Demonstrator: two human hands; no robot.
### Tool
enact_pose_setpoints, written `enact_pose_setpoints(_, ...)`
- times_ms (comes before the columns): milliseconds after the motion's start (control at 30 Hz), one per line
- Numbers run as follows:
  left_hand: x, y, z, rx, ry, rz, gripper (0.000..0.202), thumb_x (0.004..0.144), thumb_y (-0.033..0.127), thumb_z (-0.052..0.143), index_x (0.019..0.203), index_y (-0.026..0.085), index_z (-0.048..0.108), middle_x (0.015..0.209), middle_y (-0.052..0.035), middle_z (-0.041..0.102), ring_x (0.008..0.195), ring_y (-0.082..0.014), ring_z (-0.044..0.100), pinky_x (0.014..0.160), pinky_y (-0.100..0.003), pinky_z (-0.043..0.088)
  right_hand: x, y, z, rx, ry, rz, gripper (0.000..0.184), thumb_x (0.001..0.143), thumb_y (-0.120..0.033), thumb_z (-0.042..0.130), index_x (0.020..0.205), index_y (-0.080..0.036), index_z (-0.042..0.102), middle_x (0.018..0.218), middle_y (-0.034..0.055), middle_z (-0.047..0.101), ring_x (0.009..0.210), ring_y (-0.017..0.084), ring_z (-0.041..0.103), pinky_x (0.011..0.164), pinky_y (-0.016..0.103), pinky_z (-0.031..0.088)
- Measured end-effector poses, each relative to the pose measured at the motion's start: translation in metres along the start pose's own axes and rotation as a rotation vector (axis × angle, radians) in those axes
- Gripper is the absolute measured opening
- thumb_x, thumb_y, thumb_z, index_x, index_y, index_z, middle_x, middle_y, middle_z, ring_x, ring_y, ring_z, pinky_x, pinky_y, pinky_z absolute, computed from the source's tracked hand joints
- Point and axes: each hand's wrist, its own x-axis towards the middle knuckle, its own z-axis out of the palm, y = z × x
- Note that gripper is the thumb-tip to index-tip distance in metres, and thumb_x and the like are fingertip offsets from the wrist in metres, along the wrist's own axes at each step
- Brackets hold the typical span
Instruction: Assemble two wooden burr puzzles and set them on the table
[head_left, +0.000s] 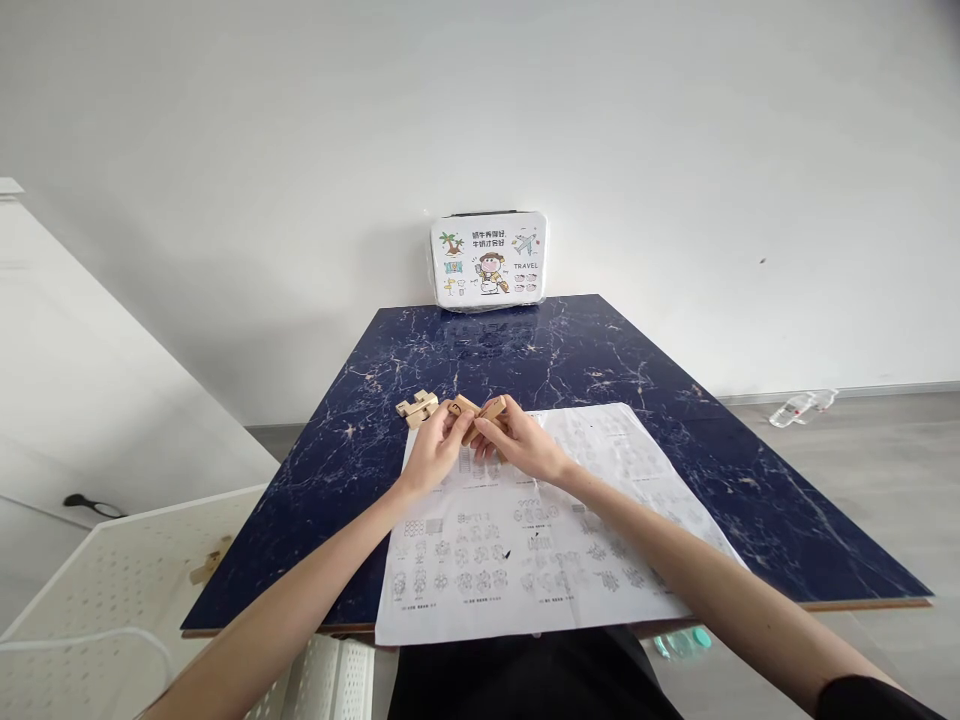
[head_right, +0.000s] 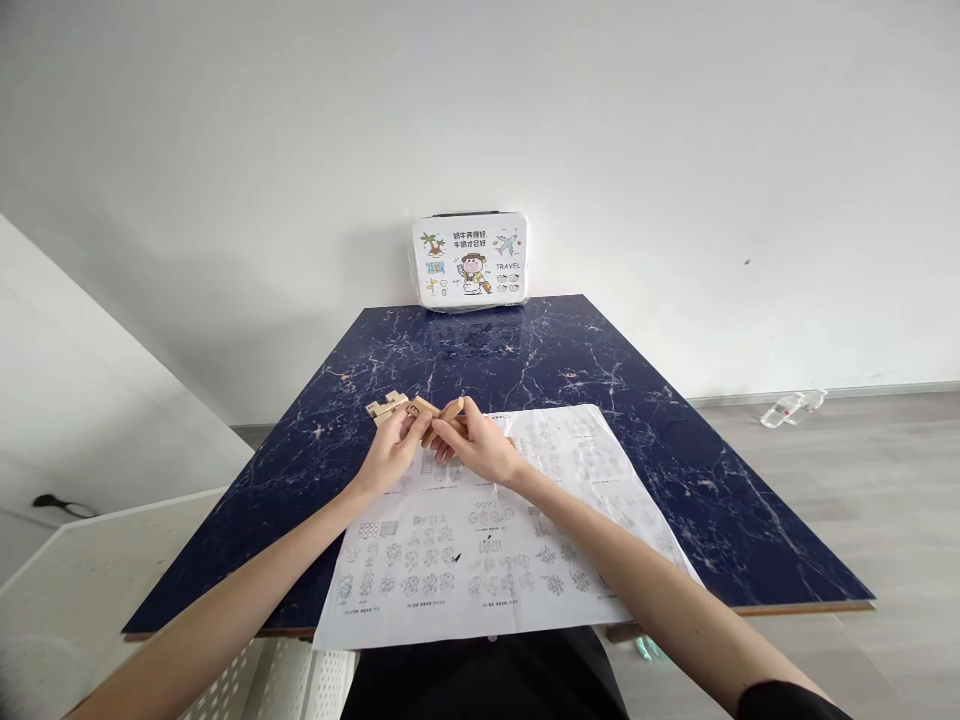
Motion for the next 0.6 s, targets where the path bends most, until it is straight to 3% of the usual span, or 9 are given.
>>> enact_pose_setpoints(133,0.004,0.000,-0.002,-0.080,0.060,-0.034,0.043,0.101,0.060,0.057,0.107,0.018,0.062,0.097,-0.0077,0.072,0.086,-0.0218,0.071,0.079,-0.035,0.059,0.004,0.003,-0.013,-0.185,0.010,0.038,0.037,0.103,-0.060,0.054,0.113,-0.024,0.050,0.089,0.0049,0.077,0.067,0.019,0.072,0.057,0.032,0.057)
enact_pose_setpoints(233,0.008,-0.001,-0.006,-0.194,0.107,-0.103,0.047,0.098,0.063,0.059,0.109,0.018,0.061,0.110,-0.0117,0.075,0.095,-0.0251,0.075,0.083,-0.039,0.062,0.009,0.007,-0.033,-0.504,0.064,-0.026,0.034,0.103,-0.057,0.054,0.111,-0.024,0.060,0.084,0.0036,0.077,0.069,0.020,0.071,0.067,0.034,0.055)
enact_pose_setpoints(300,0.010,-0.004,-0.008,-0.230,0.135,-0.148,0.048,0.098,0.065,0.059,0.108,0.018,0.060,0.112,-0.0135,0.076,0.093,-0.0254,0.077,0.078,-0.038,0.064,0.011,0.011,-0.049,-0.614,-0.005,-0.048,0.034,0.100,-0.057,0.059,0.102,-0.024,0.066,0.091,0.0053,0.077,0.078,0.022,0.071,0.072,0.035,0.053)
enact_pose_setpoints(400,0.011,-0.008,-0.009,-0.253,0.148,-0.202,0.051,0.098,0.066,0.058,0.106,0.016,0.059,0.108,-0.0145,0.078,0.085,-0.0242,0.079,0.066,-0.031,0.061,0.012,0.015,-0.069,-0.669,-0.229,-0.045,0.040,0.084,-0.060,0.078,0.099,-0.023,0.072,0.106,0.0081,0.074,0.098,0.027,0.067,0.083,0.037,0.051)
enact_pose_setpoints(467,0.011,-0.011,-0.009,-0.259,0.136,-0.229,0.051,0.098,0.067,0.058,0.105,0.016,0.058,0.105,-0.0141,0.078,0.081,-0.0238,0.079,0.060,-0.028,0.058,0.011,0.018,-0.076,-0.705,-0.291,-0.020,0.046,0.075,-0.062,0.084,0.098,-0.023,0.074,0.108,0.0087,0.071,0.105,0.030,0.063,0.084,0.038,0.050)
enact_pose_setpoints(600,0.009,-0.015,-0.005,-0.242,0.066,-0.232,0.050,0.097,0.067,0.059,0.106,0.018,0.059,0.102,-0.0114,0.078,0.083,-0.0244,0.079,0.058,-0.028,0.057,0.011,0.022,-0.074,-0.735,-0.321,-0.019,0.044,0.076,-0.063,0.082,0.091,-0.023,0.073,0.101,0.0071,0.067,0.101,0.028,0.060,0.081,0.035,0.047)
